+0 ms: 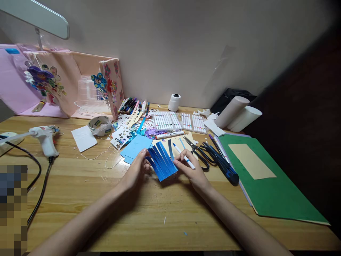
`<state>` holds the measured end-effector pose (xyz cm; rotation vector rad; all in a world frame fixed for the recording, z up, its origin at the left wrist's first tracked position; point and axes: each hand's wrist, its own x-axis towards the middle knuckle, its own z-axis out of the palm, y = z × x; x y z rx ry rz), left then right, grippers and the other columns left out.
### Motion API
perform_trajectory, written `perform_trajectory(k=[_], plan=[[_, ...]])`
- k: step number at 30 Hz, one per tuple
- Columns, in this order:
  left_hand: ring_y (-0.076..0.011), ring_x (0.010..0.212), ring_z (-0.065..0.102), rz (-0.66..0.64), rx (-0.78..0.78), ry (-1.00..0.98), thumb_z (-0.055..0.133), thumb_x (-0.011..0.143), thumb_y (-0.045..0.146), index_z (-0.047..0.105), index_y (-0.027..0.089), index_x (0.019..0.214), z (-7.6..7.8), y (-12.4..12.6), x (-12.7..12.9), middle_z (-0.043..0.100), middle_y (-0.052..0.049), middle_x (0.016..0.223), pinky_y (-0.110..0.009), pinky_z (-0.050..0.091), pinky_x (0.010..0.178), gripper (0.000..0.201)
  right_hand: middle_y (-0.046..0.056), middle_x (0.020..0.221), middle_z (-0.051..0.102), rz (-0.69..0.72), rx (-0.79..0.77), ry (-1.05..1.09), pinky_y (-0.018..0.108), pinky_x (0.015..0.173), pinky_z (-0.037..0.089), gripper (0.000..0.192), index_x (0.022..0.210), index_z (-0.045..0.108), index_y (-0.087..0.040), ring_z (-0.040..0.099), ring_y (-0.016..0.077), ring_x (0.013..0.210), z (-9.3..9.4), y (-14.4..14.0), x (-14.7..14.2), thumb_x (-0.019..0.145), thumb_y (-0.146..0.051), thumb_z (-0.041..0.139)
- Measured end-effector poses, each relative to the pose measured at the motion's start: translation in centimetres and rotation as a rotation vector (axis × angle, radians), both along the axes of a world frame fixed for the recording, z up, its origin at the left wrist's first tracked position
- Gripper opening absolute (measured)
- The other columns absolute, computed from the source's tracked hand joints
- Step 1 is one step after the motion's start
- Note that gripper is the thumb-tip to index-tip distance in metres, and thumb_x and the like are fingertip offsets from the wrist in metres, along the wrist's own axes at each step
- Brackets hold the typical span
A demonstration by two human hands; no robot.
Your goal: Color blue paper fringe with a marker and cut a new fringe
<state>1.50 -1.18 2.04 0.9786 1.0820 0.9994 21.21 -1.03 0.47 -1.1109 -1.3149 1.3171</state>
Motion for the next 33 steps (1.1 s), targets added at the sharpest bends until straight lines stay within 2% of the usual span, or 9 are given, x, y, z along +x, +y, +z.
perform_trajectory(k=[3, 5, 9, 16, 22, 26, 30, 32, 33], plan=[[-0.0218, 0.083, 0.061, -0.119, -0.007, -0.113, 0.039, 0.079, 0.069, 0.056, 0.016, 0.1, -0.3, 0.0, 0.2, 0.065, -0.009, 0.09, -0.033, 0.048, 0.069, 0.06, -0.002, 0.075, 0.053, -0.037, -0.002, -0.003, 0.026, 0.057, 0.042, 0.031, 0.073, 0.037, -0.024, 0.048, 0.0132, 0.063, -0.1, 0.0, -0.1, 0.076, -0.035, 0.065], [-0.0242, 0.093, 0.061, -0.164, -0.023, -0.163, 0.055, 0.075, 0.063, 0.054, 0.016, 0.107, -0.7, 0.0, 0.3, 0.064, -0.012, 0.103, -0.035, 0.048, 0.077, 0.058, -0.002, 0.076, 0.054, -0.014, -0.035, 0.014, 0.025, 0.055, 0.042, 0.032, 0.074, 0.036, -0.023, 0.048, 0.0128, 0.063, -0.1, -0.2, -0.2, 0.075, -0.036, 0.066], [-0.0258, 0.102, 0.06, -0.073, -0.038, -0.075, 0.079, 0.062, 0.035, 0.05, 0.017, 0.111, -1.7, 0.2, 0.4, 0.062, -0.013, 0.112, -0.038, 0.047, 0.088, 0.06, -0.003, 0.076, 0.052, 0.09, -0.105, 0.054, 0.023, 0.053, 0.04, 0.036, 0.073, 0.034, -0.023, 0.046, 0.0099, 0.058, -0.1, -0.7, -0.8, 0.074, -0.036, 0.068], [-0.0267, 0.093, 0.061, -0.003, -0.009, 0.205, 0.075, 0.064, 0.038, 0.053, 0.014, 0.102, -1.8, 0.7, -0.3, 0.064, -0.012, 0.101, -0.041, 0.049, 0.08, 0.05, -0.002, 0.077, 0.056, 0.209, -0.036, -0.05, 0.025, 0.059, 0.045, 0.032, 0.074, 0.037, -0.022, 0.051, 0.0117, 0.063, 0.0, -1.1, -0.8, 0.079, -0.035, 0.065], [-0.0283, 0.097, 0.057, -0.098, 0.23, 0.562, 0.073, 0.068, 0.033, 0.048, 0.019, 0.112, -2.4, 0.8, -0.6, 0.06, -0.011, 0.107, -0.046, 0.044, 0.086, 0.052, 0.001, 0.074, 0.056, 0.089, 0.105, -0.106, 0.026, 0.06, 0.044, 0.024, 0.079, 0.05, -0.02, 0.054, 0.0128, 0.062, -0.2, 0.1, 0.9, 0.091, -0.041, 0.047], [-0.0286, 0.11, 0.05, -0.118, 0.498, 0.798, 0.069, 0.073, 0.031, 0.041, 0.022, 0.124, -2.5, 0.5, -0.7, 0.053, -0.012, 0.12, -0.048, 0.04, 0.094, 0.058, 0.003, 0.074, 0.061, 0.071, 0.09, 0.065, 0.029, 0.064, 0.046, 0.034, 0.105, 0.054, -0.021, 0.056, 0.0157, 0.067, -0.5, 0.8, 1.5, 0.095, -0.045, 0.032], [-0.0269, 0.115, 0.045, -0.035, 0.779, 0.931, 0.064, 0.08, 0.03, 0.05, 0.021, 0.117, -1.5, 0.4, -1.0, 0.048, -0.012, 0.123, -0.045, 0.039, 0.096, 0.041, 0.004, 0.082, 0.063, 0.104, -0.001, 0.173, 0.029, 0.07, 0.046, 0.025, 0.102, 0.059, -0.02, 0.058, 0.0167, 0.077, -1.1, 1.4, 2.0, 0.089, -0.037, 0.047], [-0.0222, 0.102, 0.051, -0.14, 0.856, 0.929, 0.052, 0.088, 0.027, 0.059, 0.02, 0.099, -0.9, 0.4, -1.1, 0.056, -0.008, 0.108, -0.04, 0.043, 0.088, 0.015, 0.003, 0.082, 0.063, 0.109, -0.027, 0.195, 0.028, 0.07, 0.045, 0.02, 0.094, 0.062, -0.02, 0.059, 0.0164, 0.078, -1.5, 1.8, 2.3, 0.084, -0.034, 0.055], [-0.0199, 0.094, 0.053, -0.219, 0.877, 0.911, 0.046, 0.091, 0.025, 0.061, 0.02, 0.091, -0.7, 0.3, -1.2, 0.059, -0.006, 0.099, -0.037, 0.044, 0.082, 0.016, 0.003, 0.081, 0.062, 0.11, -0.031, 0.185, 0.027, 0.069, 0.045, 0.018, 0.091, 0.063, -0.02, 0.059, 0.0158, 0.076, -1.6, 2.0, 2.5, 0.082, -0.034, 0.058]])
